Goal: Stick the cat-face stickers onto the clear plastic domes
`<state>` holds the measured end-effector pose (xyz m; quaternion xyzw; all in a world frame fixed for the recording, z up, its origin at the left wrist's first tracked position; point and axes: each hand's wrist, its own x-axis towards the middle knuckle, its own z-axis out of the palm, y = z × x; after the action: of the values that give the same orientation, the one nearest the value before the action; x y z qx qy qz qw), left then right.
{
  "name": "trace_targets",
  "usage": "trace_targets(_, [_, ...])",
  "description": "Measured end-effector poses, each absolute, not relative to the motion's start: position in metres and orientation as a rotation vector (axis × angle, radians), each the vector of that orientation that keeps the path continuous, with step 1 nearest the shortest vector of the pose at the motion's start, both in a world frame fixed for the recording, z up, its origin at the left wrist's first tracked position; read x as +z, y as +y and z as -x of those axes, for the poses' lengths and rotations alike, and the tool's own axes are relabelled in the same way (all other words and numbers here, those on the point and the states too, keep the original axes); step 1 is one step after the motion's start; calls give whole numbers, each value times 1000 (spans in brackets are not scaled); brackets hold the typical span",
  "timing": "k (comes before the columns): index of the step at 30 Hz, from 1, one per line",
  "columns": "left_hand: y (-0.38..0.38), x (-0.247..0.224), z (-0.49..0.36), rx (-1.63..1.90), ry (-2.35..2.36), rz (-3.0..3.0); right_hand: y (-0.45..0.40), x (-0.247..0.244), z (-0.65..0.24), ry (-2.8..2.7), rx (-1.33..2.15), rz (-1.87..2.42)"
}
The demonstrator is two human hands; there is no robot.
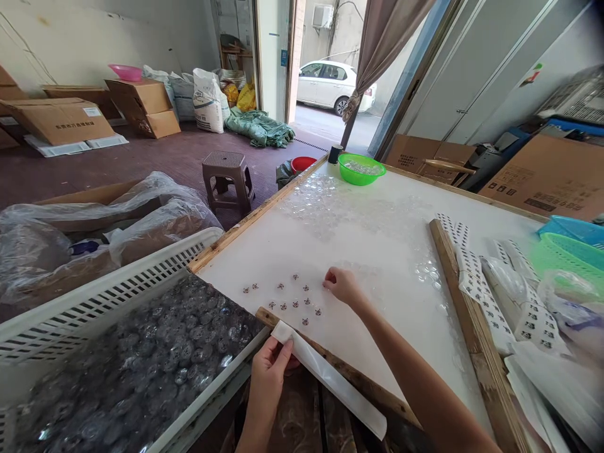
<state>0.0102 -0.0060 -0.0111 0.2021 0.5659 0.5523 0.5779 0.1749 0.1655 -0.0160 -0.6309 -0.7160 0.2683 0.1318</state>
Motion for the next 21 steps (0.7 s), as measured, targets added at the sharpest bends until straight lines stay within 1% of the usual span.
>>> trace_targets(6, [-6, -14, -8, 1288, 1299, -477, 156, -25, -148, -2112, 676, 1773])
trace_targets(12, [-5, -22, -2, 1243, 1271, -491, 161, -26, -118, -2114, 742, 1665])
trace_targets(17, [-5, -16, 7, 1316, 1274, -459, 144, -18, -138, -2241, 716, 1422])
trace_targets(21, [-5, -10, 10, 1355, 1256, -388, 118, -36, -160, -2542, 539, 1156])
